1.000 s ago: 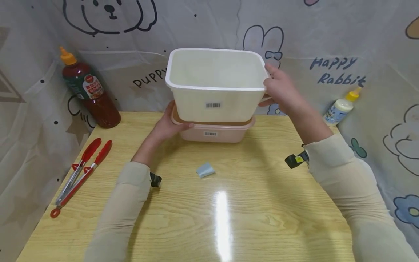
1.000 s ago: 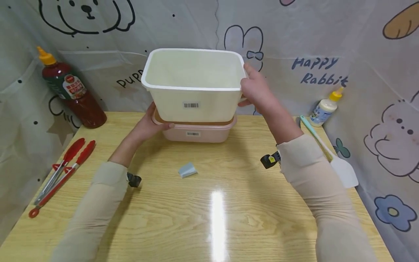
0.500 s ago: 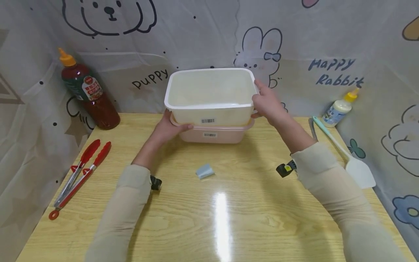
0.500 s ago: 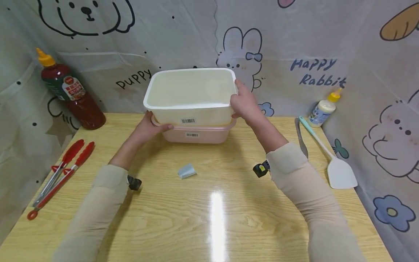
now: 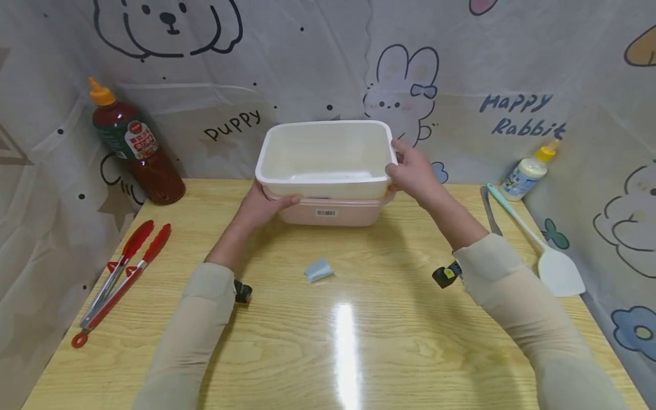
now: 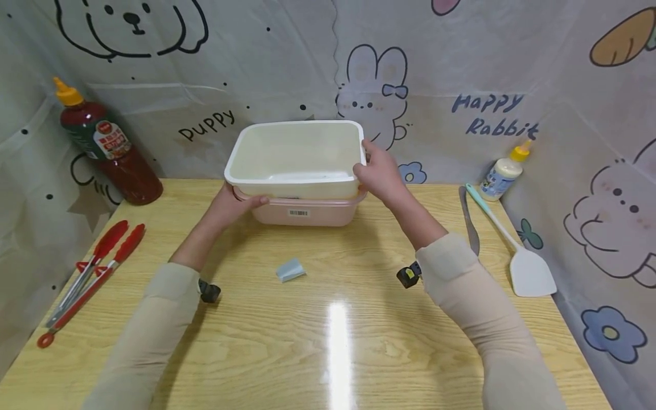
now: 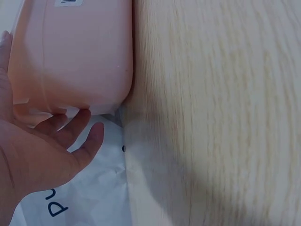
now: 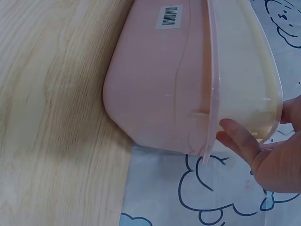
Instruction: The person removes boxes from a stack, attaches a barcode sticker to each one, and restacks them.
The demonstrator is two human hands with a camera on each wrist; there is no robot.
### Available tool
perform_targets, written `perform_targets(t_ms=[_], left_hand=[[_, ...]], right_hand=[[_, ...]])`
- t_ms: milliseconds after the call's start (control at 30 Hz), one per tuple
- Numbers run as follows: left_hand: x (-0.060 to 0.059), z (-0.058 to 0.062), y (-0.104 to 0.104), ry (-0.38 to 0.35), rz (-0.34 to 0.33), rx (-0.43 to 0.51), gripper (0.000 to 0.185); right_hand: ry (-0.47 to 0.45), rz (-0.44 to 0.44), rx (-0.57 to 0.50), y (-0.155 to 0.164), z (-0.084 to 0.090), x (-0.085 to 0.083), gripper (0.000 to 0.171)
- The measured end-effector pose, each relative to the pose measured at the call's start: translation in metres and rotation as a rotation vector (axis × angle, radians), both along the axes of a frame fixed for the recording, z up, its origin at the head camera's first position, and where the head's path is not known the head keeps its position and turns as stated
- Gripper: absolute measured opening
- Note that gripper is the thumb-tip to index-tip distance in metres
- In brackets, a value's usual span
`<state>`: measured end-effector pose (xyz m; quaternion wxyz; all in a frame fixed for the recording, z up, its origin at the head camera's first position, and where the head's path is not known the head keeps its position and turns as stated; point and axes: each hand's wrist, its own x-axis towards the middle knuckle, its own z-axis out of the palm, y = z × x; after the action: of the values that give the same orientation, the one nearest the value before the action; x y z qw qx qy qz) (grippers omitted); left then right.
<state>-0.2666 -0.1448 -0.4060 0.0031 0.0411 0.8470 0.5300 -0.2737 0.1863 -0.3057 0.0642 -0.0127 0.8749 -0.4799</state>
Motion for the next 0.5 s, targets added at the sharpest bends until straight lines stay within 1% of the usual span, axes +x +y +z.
perform_targets(t_ms=[167, 300, 500], left_hand=[[0.001, -0.001, -0.002, -0.016, 0.012, -0.004, 0.109], [0.001, -0.002, -0.002, -0.018, 0.014, -0.004, 0.108], [0.000, -0.003, -0.001, 0.030, -0.007, 0.041, 0.105]], right_hand=[[0.009, -0.009, 0.020, 0.001, -0.004, 0.000, 0.073], [0.026, -0.011, 0.051, 0.003, -0.008, 0.001, 0.072], [0.066, -0.027, 0.125, 0.006, -0.016, 0.001, 0.071]])
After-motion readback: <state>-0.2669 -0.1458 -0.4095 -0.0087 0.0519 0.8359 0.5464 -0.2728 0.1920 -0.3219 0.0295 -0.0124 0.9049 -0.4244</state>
